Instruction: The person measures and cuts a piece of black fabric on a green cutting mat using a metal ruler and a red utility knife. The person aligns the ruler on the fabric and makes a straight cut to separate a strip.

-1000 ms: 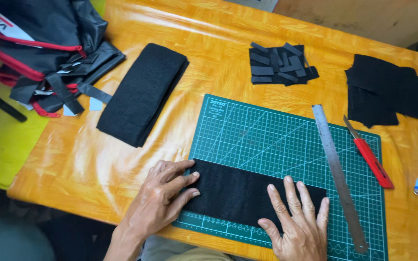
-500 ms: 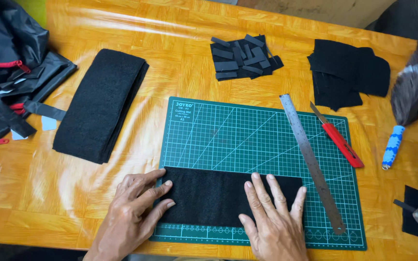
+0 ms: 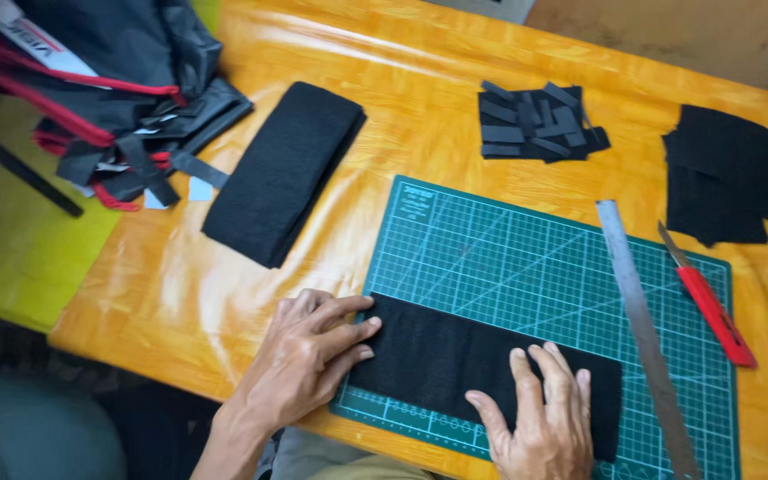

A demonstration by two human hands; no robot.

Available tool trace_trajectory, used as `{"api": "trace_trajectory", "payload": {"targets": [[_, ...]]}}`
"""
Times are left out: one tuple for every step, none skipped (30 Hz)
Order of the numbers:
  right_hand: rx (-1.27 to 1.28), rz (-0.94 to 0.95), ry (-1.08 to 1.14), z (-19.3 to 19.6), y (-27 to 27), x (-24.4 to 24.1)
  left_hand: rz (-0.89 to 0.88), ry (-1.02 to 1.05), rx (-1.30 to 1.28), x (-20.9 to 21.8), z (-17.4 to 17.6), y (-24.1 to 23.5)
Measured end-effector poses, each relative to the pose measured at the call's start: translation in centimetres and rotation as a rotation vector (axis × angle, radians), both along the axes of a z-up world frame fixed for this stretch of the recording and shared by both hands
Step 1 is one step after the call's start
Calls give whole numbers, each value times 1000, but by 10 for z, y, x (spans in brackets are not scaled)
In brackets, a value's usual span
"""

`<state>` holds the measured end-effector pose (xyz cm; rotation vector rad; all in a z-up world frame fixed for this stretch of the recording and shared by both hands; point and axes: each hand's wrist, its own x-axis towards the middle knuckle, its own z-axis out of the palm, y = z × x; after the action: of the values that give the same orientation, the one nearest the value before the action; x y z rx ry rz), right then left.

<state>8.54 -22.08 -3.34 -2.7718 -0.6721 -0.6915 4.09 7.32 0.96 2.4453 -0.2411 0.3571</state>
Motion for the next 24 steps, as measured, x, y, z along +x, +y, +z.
{"api": "trace_trajectory", "payload": {"targets": [[6, 19, -1, -1, -1, -1, 19, -1, 6, 1, 0, 4], [-15, 4, 22, -2, -3, 0, -17, 11, -5, 3, -1, 7], [-40, -16, 43, -2, -6, 0, -57, 21, -18, 5, -1, 9], [-37, 0, 41, -3, -8, 1, -42, 19, -15, 4, -3, 12], [-43, 3, 49, -5, -10, 0, -79, 11, -57, 5, -5, 15], [-48, 6, 57, -6, -13, 1, -115, 2, -98, 7, -7, 18], [-47, 9, 57, -6, -12, 0, -112, 2, -97, 7, -9, 19], [-11, 31, 24, -5, -12, 0, -119, 10, -103, 7, -11, 20], [23, 51, -10, -5, -12, -1, -130, 17, -111, 7, -13, 20], [23, 51, -10, -6, -10, -1, -129, 17, -111, 3, -9, 21], [2, 56, -67, -5, -11, -1, -125, -14, -110, 3, -5, 21], [-19, 61, -124, -4, -13, 0, -122, -46, -109, 6, -2, 18], [-40, 5, -127, 1, -13, -3, -178, -48, -128, 4, -3, 19], [-29, 45, -40, 6, -14, -4, -137, -49, -115, 5, -5, 18], [-19, 77, 51, 10, -16, -6, -102, -46, -107, 7, -8, 18], [-39, 12, 52, 14, -21, -11, -166, -43, -131, 8, -15, 15], [-2, 37, 166, 17, -22, -9, -113, -58, -98, 7, -21, 16], [39, 61, 278, 20, -22, -8, -59, -73, -65, 6, -26, 19], [36, 36, 276, 21, -25, -8, -83, -75, -72, 6, -28, 18], [27, 24, 256, 22, -27, -9, -67, -40, -66, 5, -30, 19], [20, 28, 235, 22, -28, -6, -37, -7, -55, 2, -31, 20], [19, 18, 230, 23, -30, -5, -46, -12, -57, 5, -32, 20], [17, 19, 258, 23, -32, -6, -42, -11, -55, 5, -32, 20], [15, 20, 287, 24, -34, -6, -38, -9, -53, 4, -32, 21]]}}
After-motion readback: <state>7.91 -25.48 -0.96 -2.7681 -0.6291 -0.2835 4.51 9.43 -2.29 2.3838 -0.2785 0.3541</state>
